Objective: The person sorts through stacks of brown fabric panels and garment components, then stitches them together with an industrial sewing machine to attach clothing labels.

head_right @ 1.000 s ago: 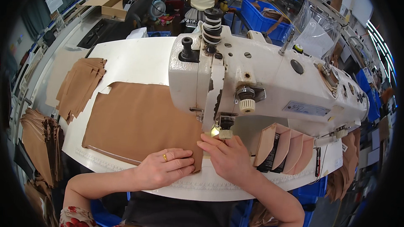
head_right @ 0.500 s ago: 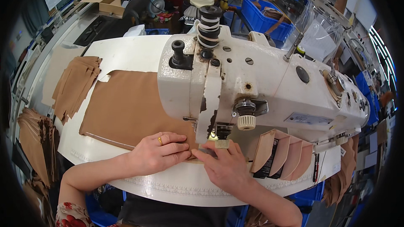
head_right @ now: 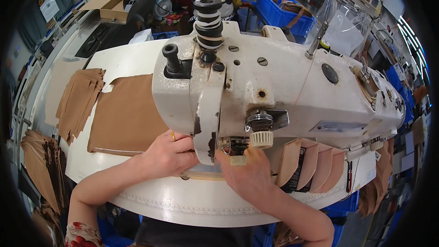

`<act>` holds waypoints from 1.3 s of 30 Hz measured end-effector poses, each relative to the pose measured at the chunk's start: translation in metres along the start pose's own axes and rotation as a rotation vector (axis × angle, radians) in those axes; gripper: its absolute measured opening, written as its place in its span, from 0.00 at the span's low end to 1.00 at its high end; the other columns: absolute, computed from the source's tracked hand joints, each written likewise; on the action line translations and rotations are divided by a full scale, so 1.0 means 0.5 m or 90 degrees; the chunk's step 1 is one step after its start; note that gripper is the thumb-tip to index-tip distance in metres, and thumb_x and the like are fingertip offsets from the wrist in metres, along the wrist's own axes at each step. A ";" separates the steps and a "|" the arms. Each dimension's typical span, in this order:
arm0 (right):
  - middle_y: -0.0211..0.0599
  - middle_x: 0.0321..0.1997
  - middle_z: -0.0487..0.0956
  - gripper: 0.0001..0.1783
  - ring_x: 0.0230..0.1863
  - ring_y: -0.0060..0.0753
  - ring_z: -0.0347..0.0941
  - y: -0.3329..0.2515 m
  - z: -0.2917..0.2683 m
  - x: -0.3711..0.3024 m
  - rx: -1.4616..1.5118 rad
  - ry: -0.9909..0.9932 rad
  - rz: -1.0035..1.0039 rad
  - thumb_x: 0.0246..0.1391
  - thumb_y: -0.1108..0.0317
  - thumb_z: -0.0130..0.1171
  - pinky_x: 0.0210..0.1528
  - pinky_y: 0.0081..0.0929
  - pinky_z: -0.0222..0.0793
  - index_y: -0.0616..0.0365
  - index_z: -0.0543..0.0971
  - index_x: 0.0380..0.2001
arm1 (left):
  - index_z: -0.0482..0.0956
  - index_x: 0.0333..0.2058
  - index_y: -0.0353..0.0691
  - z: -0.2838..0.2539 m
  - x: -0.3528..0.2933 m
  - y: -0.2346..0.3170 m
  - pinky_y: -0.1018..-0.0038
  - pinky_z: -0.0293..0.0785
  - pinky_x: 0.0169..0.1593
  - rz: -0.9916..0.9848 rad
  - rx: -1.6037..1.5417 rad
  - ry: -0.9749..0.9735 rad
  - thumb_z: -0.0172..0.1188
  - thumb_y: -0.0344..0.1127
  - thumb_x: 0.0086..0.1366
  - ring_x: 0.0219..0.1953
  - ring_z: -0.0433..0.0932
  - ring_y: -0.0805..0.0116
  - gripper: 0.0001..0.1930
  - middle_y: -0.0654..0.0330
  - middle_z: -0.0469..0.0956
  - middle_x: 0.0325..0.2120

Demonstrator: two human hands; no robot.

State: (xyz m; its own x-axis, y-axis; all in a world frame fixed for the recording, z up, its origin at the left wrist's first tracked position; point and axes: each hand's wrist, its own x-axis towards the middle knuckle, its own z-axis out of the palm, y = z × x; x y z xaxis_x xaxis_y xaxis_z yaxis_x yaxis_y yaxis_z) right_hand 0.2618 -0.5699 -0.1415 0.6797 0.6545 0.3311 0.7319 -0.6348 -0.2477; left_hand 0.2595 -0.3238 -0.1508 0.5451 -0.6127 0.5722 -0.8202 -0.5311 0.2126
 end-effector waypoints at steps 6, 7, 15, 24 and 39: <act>0.37 0.38 0.80 0.24 0.35 0.38 0.79 0.003 0.003 0.002 -0.045 -0.024 0.013 0.55 0.72 0.61 0.35 0.40 0.71 0.48 0.80 0.57 | 0.85 0.39 0.41 -0.014 0.015 -0.015 0.67 0.72 0.52 0.038 0.045 -0.015 0.61 0.32 0.52 0.42 0.74 0.64 0.14 0.64 0.73 0.33; 0.37 0.38 0.80 0.24 0.35 0.38 0.79 0.005 0.005 0.000 -0.044 -0.023 0.016 0.55 0.72 0.61 0.35 0.40 0.71 0.48 0.80 0.57 | 0.85 0.39 0.41 -0.011 0.015 -0.019 0.67 0.72 0.52 0.044 0.052 0.004 0.60 0.32 0.52 0.41 0.75 0.64 0.14 0.64 0.73 0.33; 0.39 0.42 0.81 0.27 0.41 0.41 0.79 0.012 0.018 -0.004 -0.039 -0.012 0.016 0.53 0.72 0.60 0.41 0.43 0.72 0.49 0.78 0.58 | 0.84 0.38 0.43 0.001 0.017 -0.031 0.65 0.72 0.55 0.017 0.010 0.008 0.60 0.32 0.52 0.40 0.75 0.64 0.13 0.65 0.74 0.33; 0.41 0.44 0.82 0.26 0.43 0.44 0.79 0.024 0.025 -0.016 0.029 -0.025 0.038 0.52 0.75 0.59 0.45 0.45 0.72 0.52 0.80 0.56 | 0.83 0.38 0.43 -0.005 0.018 -0.035 0.65 0.72 0.53 0.049 0.033 -0.009 0.61 0.32 0.52 0.41 0.75 0.63 0.13 0.65 0.72 0.32; 0.31 0.41 0.84 0.25 0.36 0.34 0.83 0.007 0.008 -0.011 -0.041 0.000 -0.008 0.51 0.73 0.61 0.26 0.30 0.75 0.41 0.82 0.54 | 0.81 0.47 0.40 -0.050 0.018 -0.016 0.71 0.73 0.57 0.075 0.096 -0.141 0.58 0.32 0.57 0.50 0.75 0.68 0.18 0.65 0.78 0.47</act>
State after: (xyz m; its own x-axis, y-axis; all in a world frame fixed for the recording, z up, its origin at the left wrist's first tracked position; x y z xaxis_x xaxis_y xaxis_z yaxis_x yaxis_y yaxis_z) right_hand 0.2610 -0.5740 -0.1479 0.6707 0.6624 0.3338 0.7355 -0.6521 -0.1840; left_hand 0.2665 -0.3107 -0.1276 0.4855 -0.7799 0.3950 -0.8542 -0.5193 0.0245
